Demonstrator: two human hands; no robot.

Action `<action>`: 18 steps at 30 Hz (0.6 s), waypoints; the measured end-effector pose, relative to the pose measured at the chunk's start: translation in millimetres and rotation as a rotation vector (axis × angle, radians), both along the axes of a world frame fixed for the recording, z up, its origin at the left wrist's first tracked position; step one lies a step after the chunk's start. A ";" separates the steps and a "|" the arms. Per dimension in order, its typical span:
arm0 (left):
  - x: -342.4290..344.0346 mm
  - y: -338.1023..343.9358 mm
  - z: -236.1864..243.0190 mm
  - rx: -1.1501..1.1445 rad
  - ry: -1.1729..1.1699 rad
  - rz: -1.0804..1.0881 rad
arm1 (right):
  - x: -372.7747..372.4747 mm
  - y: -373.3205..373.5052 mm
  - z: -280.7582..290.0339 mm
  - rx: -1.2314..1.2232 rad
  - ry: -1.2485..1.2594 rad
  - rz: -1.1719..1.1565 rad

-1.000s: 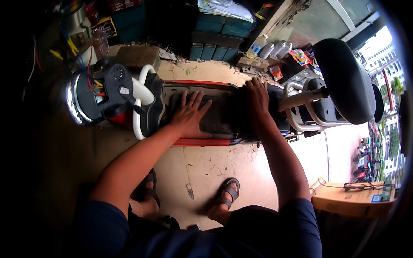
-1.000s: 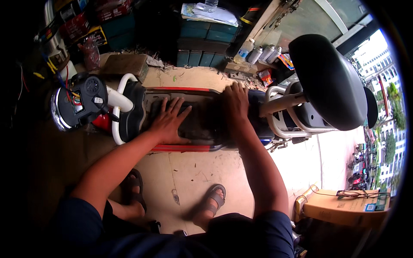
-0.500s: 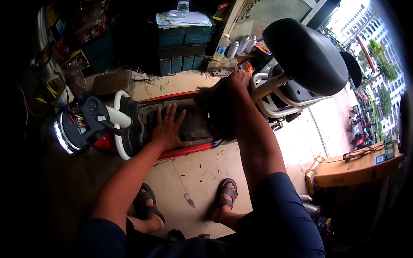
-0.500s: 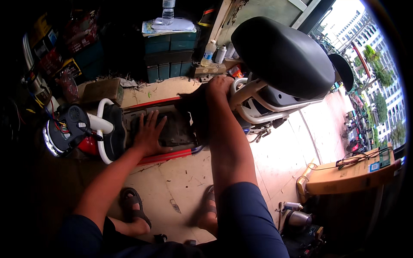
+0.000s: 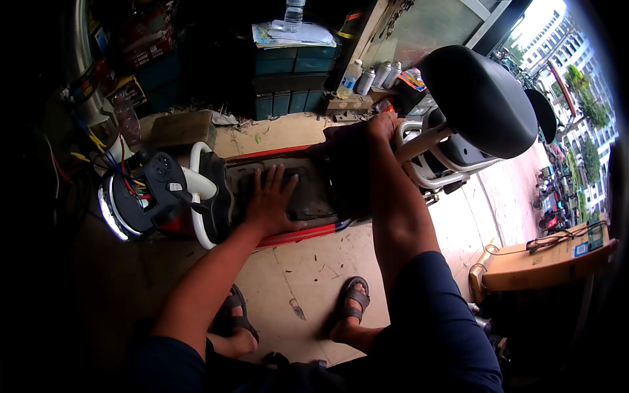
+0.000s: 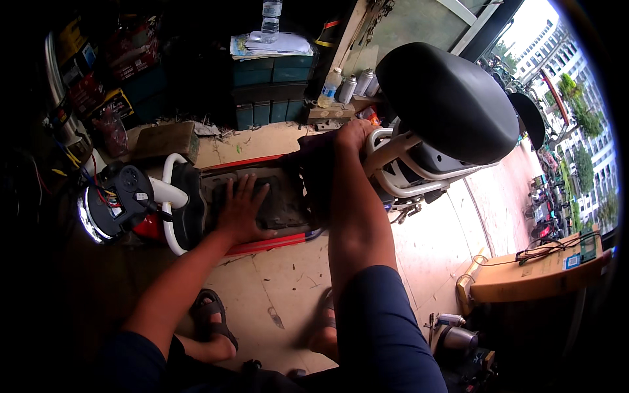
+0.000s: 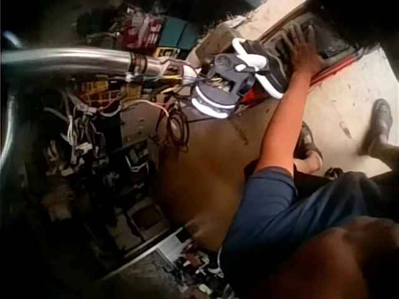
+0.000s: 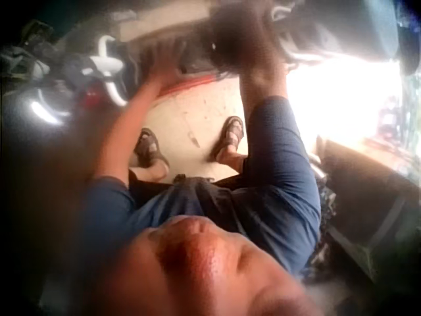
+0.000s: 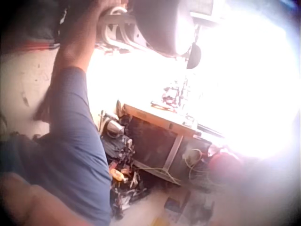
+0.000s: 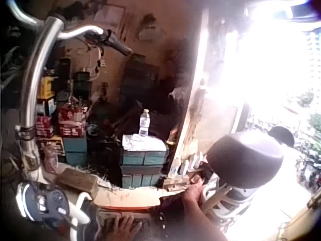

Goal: The person works on the wiring and internal components of a small electric scooter, removing panels and connecting wires by hand and with a cloth.

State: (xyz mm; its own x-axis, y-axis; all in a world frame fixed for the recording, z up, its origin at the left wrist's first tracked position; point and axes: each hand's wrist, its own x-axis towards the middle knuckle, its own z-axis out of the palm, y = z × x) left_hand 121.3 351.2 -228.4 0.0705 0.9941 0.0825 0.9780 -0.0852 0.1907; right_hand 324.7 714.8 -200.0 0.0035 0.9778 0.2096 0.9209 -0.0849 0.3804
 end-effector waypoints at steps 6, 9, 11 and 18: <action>-6.4 -15.4 -2.5 -0.019 0.010 0.065 | -46.9 -63.9 -37.2 0.278 0.517 0.140; -6.6 -7.9 -4.2 0.011 -0.012 0.014 | -11.9 -3.9 -17.2 0.027 0.135 0.031; -3.2 -1.5 -5.6 0.036 -0.026 -0.010 | 17.5 23.2 -3.8 -0.090 0.180 -0.038; -11.9 -12.6 -7.0 0.018 -0.046 0.064 | -34.9 -184.2 26.4 0.185 0.707 0.766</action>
State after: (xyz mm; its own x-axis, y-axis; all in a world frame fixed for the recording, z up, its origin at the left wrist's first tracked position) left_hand 109.4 338.6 -235.4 0.0021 0.9948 0.1019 0.9718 -0.0261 0.2346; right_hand 289.8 530.5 -173.6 -0.4211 0.7237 0.5467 0.7603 0.6103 -0.2223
